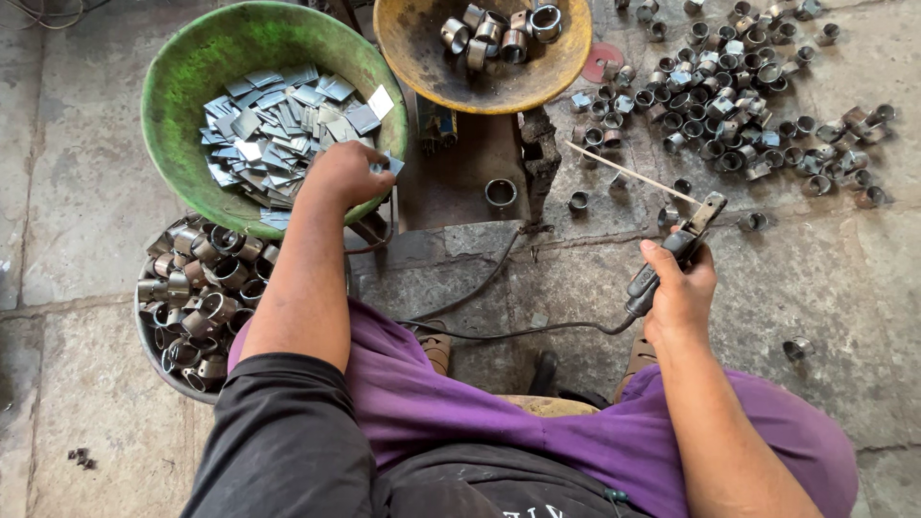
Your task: The person sits cross-legged and repeatedly picks small square metal plates from a green basin, places them on top of cylindrical metal pieces, and welds them together using a handheld welding torch. After each weld, the finished assembly is dropped into a yellow basin.
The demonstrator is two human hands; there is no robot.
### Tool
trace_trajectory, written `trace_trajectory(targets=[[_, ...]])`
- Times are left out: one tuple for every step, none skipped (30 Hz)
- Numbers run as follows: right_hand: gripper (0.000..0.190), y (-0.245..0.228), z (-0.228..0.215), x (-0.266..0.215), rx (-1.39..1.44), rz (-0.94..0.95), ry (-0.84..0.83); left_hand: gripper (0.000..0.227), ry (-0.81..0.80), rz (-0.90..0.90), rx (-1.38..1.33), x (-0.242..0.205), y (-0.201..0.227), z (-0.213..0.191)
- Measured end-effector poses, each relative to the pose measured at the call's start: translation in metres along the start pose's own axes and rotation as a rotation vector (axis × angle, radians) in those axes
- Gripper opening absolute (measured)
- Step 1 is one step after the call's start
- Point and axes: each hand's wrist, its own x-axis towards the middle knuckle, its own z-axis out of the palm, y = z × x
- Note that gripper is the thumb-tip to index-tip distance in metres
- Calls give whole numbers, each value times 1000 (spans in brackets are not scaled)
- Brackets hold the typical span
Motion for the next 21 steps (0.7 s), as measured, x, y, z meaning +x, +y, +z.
trace_trajectory(targets=[[50,0,-1,-1,-7,33,8,46,-22,4,12,0,-1,1],[51,-1,-1,-2,-14,66,15,49,-44,8,24,1,-1,3],[51,-2,-2,-2,-21,99,22,53,-64,12,35,1,-1,4],[51,-3,-1,-2,-16,98,18,50,-43,17,76,2,0,5],[51,-3,0,-2,-13,98,16,47,-23,23,116,2,1,6],[51,-4,0,-3,-10,99,13,45,-3,29,157,1,2,7],[51,-5,1,-3,-12,96,12,45,-3,22,145,1,3,7],[51,-5,3,-4,-15,94,10,46,-3,16,133,0,3,7],[52,-5,4,-5,-17,90,12,46,-5,12,122,-1,4,6],[52,-5,5,-5,-16,84,9,45,13,3,71,-2,3,5],[53,-4,5,-5,-16,78,10,44,28,-5,21,-2,2,3],[53,-4,5,-6,-16,72,10,43,42,-14,-29,-3,3,4],[53,-3,5,-6,-16,74,12,39,132,93,-69,-2,8,7],[54,-3,4,-7,-17,76,14,35,220,199,-111,-2,13,11],[54,-3,3,-7,-16,79,16,32,310,304,-153,-2,18,14],[54,-3,3,-6,-28,63,10,31,301,352,-188,-1,27,22],[54,-3,2,-7,-41,49,5,31,290,399,-223,-2,41,35],[54,-2,2,-7,-54,34,0,30,279,446,-259,-3,55,48],[54,-2,1,-8,-67,30,-1,27,270,466,-186,-5,68,62],[54,-2,1,-10,-80,25,-2,24,261,486,-113,-8,78,75],[54,-2,2,-9,-94,18,-9,29,267,515,-122,-11,86,86]])
